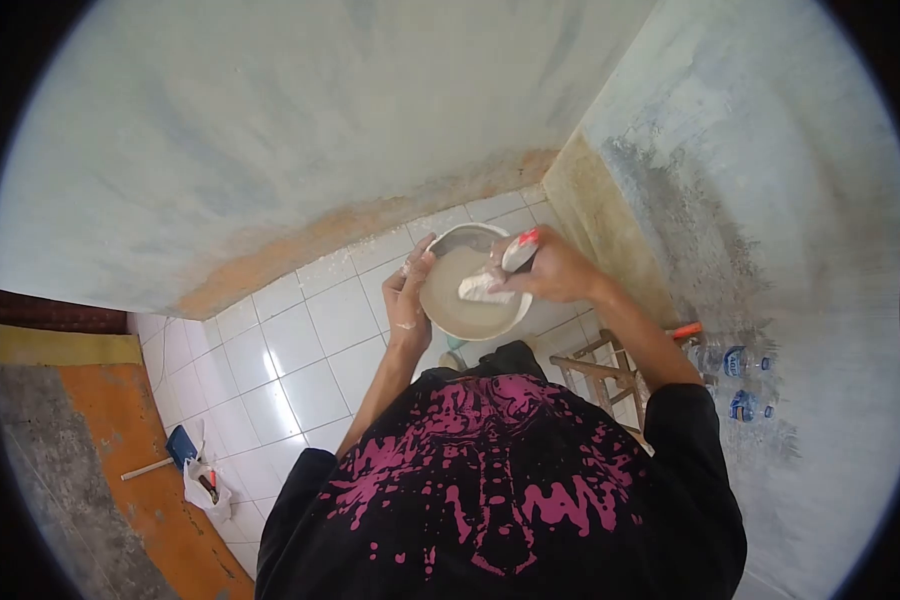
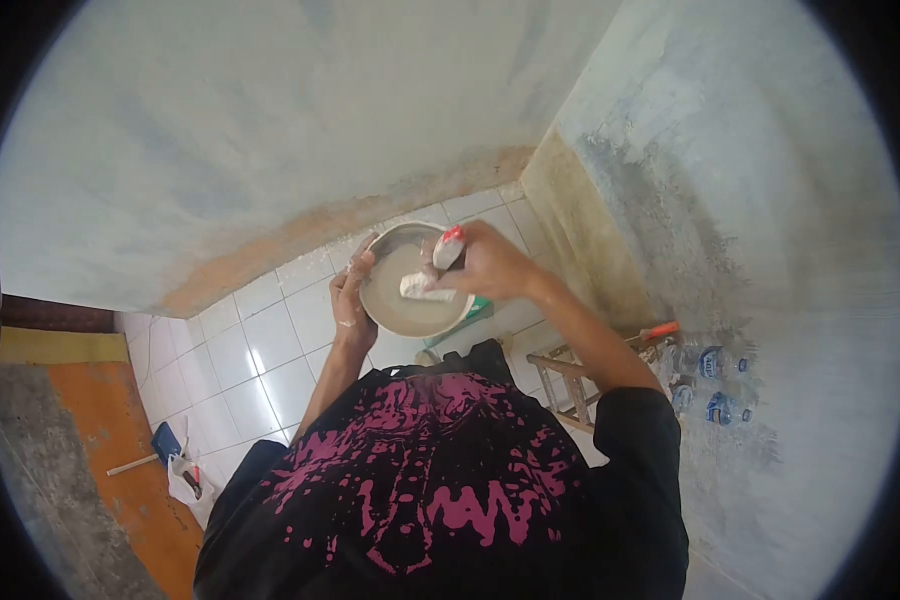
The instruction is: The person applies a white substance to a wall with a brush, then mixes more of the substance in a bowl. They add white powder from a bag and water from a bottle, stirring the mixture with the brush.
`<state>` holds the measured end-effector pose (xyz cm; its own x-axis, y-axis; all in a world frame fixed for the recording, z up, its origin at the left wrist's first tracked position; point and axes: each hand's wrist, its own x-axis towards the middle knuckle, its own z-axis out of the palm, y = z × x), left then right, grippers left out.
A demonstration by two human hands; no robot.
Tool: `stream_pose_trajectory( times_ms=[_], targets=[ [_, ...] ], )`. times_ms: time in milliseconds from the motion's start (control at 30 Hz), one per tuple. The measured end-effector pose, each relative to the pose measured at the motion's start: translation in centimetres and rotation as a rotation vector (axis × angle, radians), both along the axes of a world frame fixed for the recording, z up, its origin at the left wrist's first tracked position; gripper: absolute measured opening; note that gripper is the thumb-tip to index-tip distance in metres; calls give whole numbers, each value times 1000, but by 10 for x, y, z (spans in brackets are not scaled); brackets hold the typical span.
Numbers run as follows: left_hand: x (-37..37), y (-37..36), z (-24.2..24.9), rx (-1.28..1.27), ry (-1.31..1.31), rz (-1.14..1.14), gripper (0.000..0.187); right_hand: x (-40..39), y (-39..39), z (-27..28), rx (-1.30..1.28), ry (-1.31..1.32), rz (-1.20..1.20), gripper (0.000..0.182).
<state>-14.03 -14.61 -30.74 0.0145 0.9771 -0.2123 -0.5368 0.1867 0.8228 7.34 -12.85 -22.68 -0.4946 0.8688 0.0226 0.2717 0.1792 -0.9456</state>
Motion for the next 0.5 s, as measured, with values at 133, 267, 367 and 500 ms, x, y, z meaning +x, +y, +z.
stream_pose_trajectory(
  times_ms=[133,267,367,500],
  targets=[
    [-13,4,-2,-2,12,-148,51,9,17,19,10,-223,178,10],
    [-10,7,-2,-18,2,-190,51,4,15,21,-47,-222,291,17],
    [-4,2,-7,-29,-24,-99,52,-10,3,-3,-83,-138,211,18],
    [0,-2,-4,-46,-61,7,59,-29,2,-23,-174,145,-21,20]
  ],
)
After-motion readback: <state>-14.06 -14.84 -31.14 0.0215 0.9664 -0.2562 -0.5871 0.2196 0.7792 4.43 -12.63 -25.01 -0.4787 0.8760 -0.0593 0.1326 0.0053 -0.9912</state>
